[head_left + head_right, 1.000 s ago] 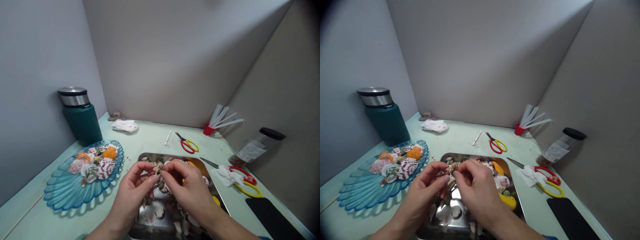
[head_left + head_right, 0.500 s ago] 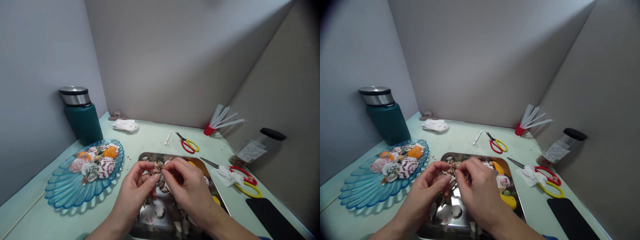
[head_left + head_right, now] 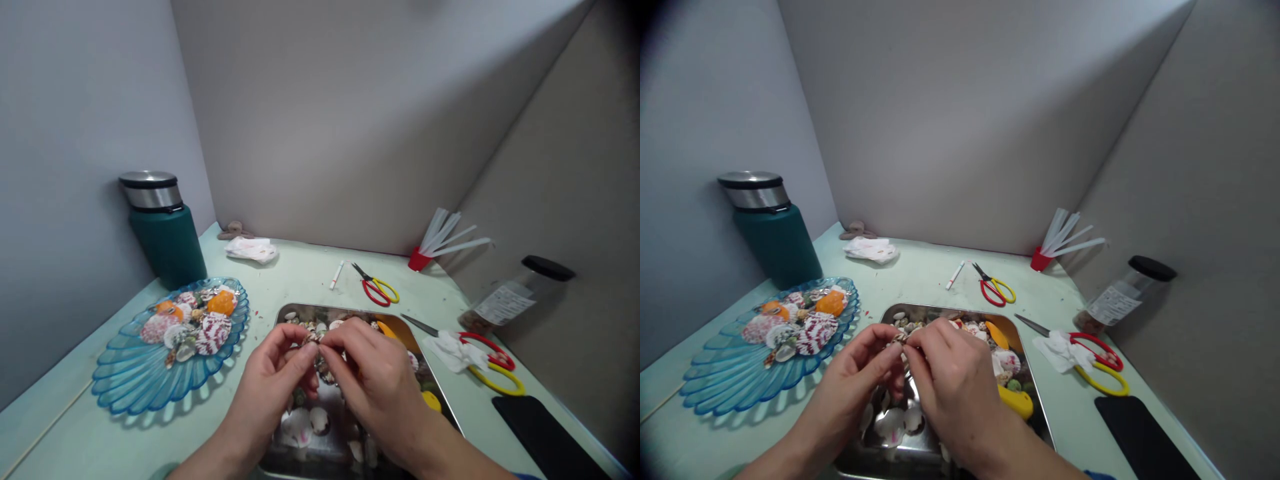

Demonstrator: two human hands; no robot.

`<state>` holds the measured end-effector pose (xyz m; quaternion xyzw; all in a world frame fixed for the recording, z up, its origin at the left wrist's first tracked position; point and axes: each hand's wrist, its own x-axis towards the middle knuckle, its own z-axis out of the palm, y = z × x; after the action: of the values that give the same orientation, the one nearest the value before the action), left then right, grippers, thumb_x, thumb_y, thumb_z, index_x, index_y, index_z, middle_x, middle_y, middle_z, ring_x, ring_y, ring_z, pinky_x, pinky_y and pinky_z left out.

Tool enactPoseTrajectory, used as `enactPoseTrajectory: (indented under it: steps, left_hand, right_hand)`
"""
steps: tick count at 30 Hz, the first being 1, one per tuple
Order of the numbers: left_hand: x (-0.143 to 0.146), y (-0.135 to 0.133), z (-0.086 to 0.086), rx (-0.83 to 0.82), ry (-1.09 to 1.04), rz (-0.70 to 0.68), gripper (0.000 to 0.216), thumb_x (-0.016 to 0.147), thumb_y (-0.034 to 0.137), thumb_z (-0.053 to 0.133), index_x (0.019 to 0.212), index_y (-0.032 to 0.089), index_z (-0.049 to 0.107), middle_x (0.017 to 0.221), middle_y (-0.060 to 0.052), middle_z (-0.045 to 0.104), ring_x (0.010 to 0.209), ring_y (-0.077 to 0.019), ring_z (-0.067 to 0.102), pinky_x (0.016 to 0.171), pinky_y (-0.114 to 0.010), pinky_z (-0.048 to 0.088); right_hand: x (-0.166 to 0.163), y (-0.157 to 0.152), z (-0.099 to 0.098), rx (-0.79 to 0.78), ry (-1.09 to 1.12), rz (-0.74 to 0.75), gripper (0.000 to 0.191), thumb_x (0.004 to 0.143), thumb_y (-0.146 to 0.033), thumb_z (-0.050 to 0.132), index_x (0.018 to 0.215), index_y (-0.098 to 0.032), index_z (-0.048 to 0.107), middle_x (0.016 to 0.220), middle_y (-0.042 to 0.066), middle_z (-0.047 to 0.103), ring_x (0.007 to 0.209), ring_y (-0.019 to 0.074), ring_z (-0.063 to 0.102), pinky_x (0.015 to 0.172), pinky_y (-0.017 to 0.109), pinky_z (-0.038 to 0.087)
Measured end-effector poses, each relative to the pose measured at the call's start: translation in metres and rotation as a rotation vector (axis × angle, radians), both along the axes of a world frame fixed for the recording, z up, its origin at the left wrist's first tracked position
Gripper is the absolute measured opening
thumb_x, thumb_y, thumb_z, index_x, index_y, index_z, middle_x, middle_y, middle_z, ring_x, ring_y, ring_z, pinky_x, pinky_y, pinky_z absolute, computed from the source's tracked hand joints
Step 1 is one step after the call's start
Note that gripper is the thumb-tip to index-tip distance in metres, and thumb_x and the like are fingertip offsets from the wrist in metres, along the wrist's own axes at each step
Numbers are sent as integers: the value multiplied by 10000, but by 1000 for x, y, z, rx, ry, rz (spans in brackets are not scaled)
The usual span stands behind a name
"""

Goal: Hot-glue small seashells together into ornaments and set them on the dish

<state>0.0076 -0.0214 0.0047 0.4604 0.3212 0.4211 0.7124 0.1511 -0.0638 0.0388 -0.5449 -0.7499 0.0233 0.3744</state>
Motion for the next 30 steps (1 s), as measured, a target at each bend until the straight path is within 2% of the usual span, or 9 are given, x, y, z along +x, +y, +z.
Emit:
enactPoseTrajectory:
  steps: [6, 13, 22, 30]
  left_hand:
    - [-1, 2, 1, -20, -56, -33, 157, 861, 322, 555, 945, 195, 519, 559, 28, 593, 513, -111, 533, 537, -221, 428]
    - [-3, 2, 2, -86, -131, -30, 160, 861, 321, 549, 937, 183, 525, 524, 17, 596, 487, -107, 526, 518, -208, 396]
    - [-4, 1, 1, -69, -127, -52, 153, 847, 281, 576, 959, 181, 547, 556, 8, 609, 513, -109, 545, 542, -220, 435]
    - [-3, 1, 2, -18, -116, -17, 202, 815, 223, 626, 991, 184, 535, 630, 27, 598, 558, -115, 575, 530, -235, 484]
  right_hand:
    - [2, 1, -1, -17, 64, -10, 48, 860, -188, 542, 832, -182, 580, 749, 17, 570, 682, 148, 520, 625, 270, 358]
    - [1, 0, -1, -38, 77, -6, 84, 860, -181, 543, 779, -189, 566, 727, 5, 564, 666, 138, 514, 622, 266, 354]
    - [0, -1, -1, -40, 70, 18, 120, 882, -182, 499, 791, -181, 577, 746, 19, 576, 670, 144, 515, 619, 276, 350]
    - [0, 0, -2, 4, 30, 12, 132, 879, -158, 484, 793, -171, 584, 734, 29, 565, 663, 150, 510, 612, 277, 342]
